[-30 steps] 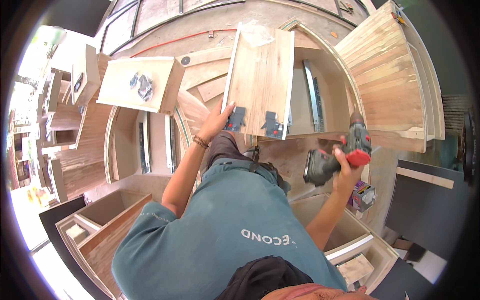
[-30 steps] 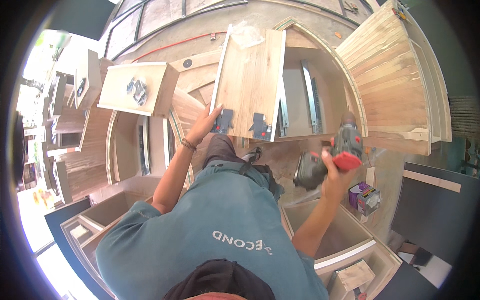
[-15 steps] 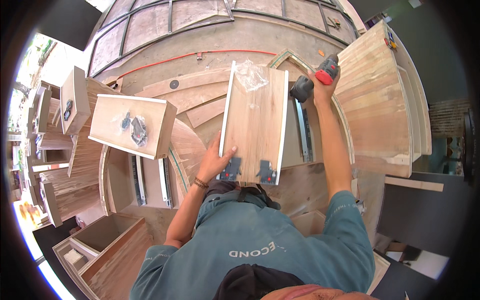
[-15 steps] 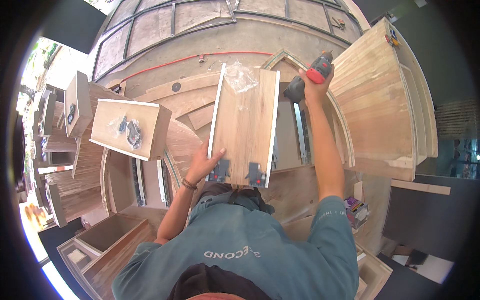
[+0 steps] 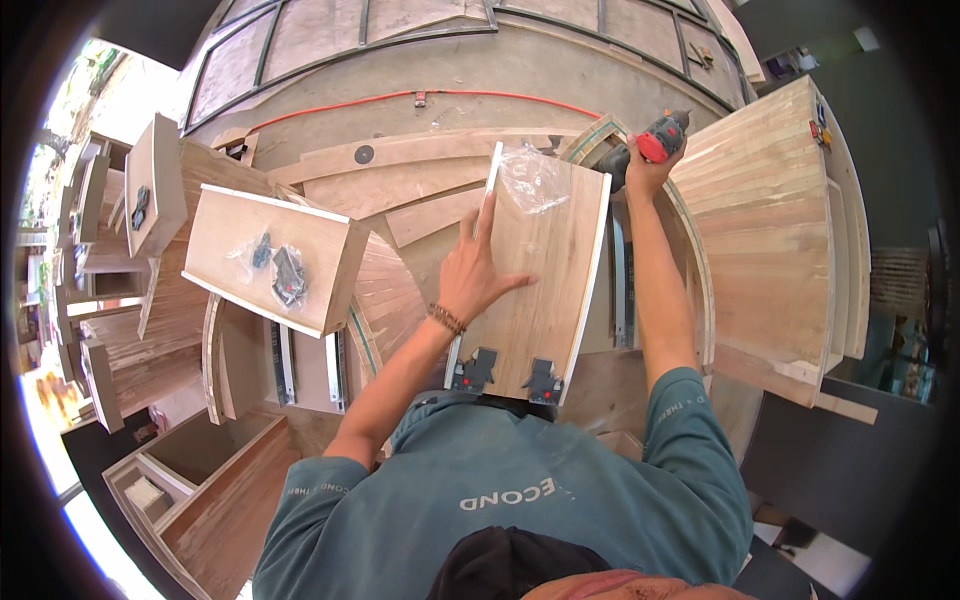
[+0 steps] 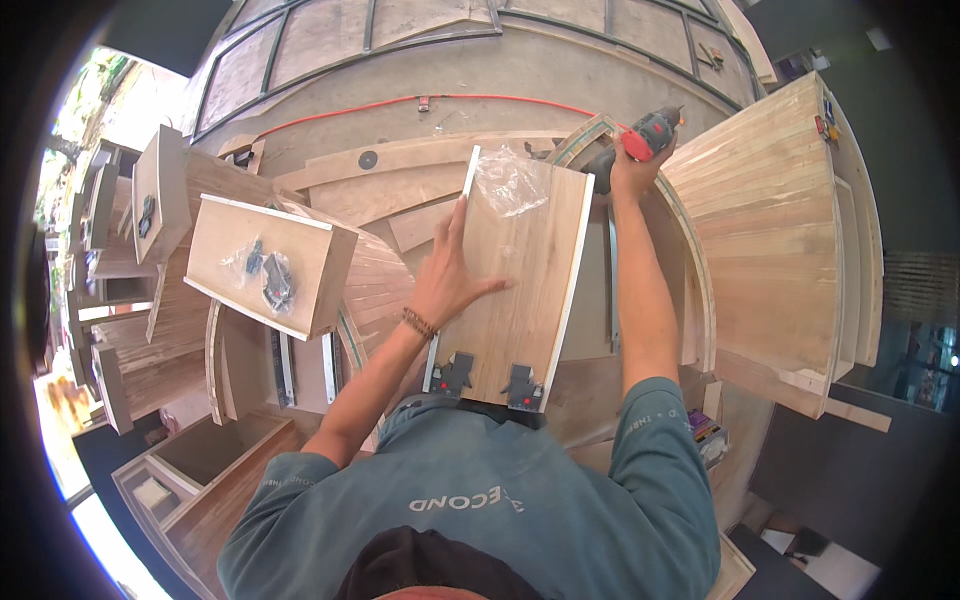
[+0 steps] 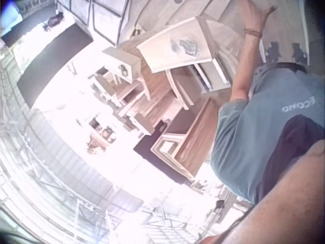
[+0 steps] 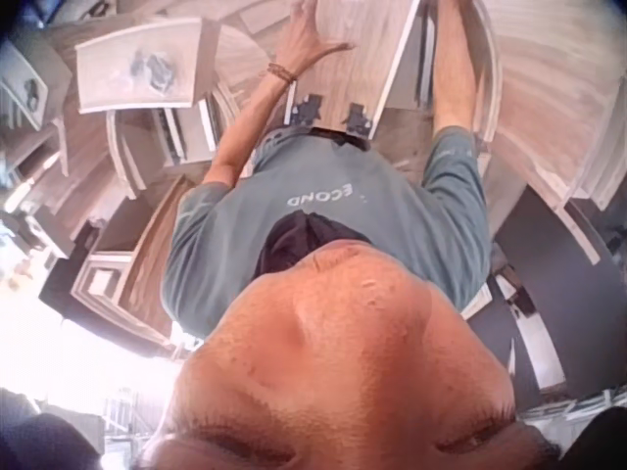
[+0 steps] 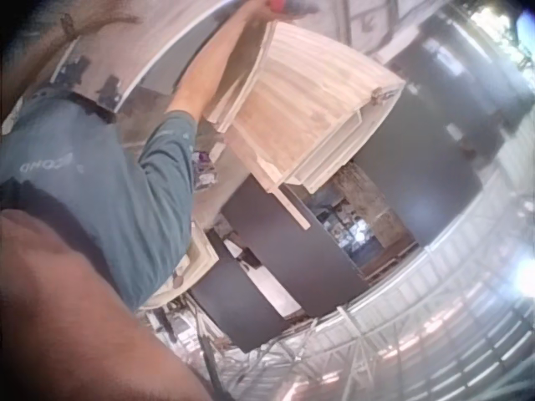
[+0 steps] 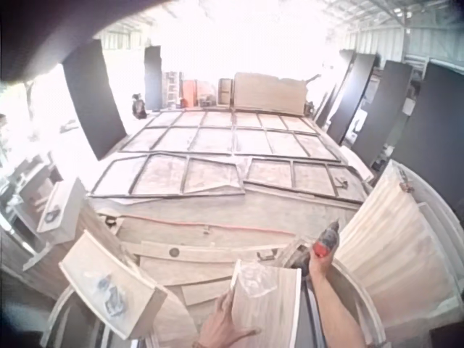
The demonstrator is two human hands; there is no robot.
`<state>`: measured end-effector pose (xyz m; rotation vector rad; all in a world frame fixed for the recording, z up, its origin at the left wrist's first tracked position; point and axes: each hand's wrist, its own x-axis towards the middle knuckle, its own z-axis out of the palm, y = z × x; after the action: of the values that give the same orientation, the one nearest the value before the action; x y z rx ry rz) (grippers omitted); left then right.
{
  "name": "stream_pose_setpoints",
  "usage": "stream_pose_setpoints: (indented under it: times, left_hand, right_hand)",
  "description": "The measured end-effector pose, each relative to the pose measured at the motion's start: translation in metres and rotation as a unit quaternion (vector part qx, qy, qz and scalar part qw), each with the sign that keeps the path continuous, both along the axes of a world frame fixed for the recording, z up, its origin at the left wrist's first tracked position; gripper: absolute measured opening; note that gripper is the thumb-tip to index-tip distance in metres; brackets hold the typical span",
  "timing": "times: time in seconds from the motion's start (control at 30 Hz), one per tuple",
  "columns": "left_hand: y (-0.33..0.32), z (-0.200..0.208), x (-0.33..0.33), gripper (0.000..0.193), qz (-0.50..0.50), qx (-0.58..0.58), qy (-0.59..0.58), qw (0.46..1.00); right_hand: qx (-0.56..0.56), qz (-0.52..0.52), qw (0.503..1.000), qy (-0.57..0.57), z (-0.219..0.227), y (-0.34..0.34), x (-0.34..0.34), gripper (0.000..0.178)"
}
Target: The person uses a cordless drill to attach metal drawer slides to a wooden drawer front. They position the slides, insert screws, and drive them in with the drill. The person then places the drawer into a cabinet frame to test the fit.
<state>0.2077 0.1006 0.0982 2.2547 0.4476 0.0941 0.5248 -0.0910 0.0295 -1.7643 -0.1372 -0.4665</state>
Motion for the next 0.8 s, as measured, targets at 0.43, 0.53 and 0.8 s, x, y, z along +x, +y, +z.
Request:
stream_pose_setpoints:
  times: [0.43, 0.53, 0.8]
  left_hand:
    - [0.014, -0.016, 0.106, 0.063, -0.049, 0.241, -0.112, 0.963]
    - [0.027, -0.025, 0.125, 0.032, -0.052, 0.229, -0.048, 0.971]
    - [0.121, -0.085, 0.123, 0.067, 0.342, -0.565, -0.104, 0.744]
  right_hand:
    - [0.119, 0.108, 0.843, 0.513, -0.074, -0.085, -0.204, 0.061]
    - [0.187, 0.151, 0.794, 0.558, -0.097, -0.093, -0.265, 0.056]
    - [0.307, 0.145, 0.734, 0.589, -0.093, -0.082, -0.321, 0.048]
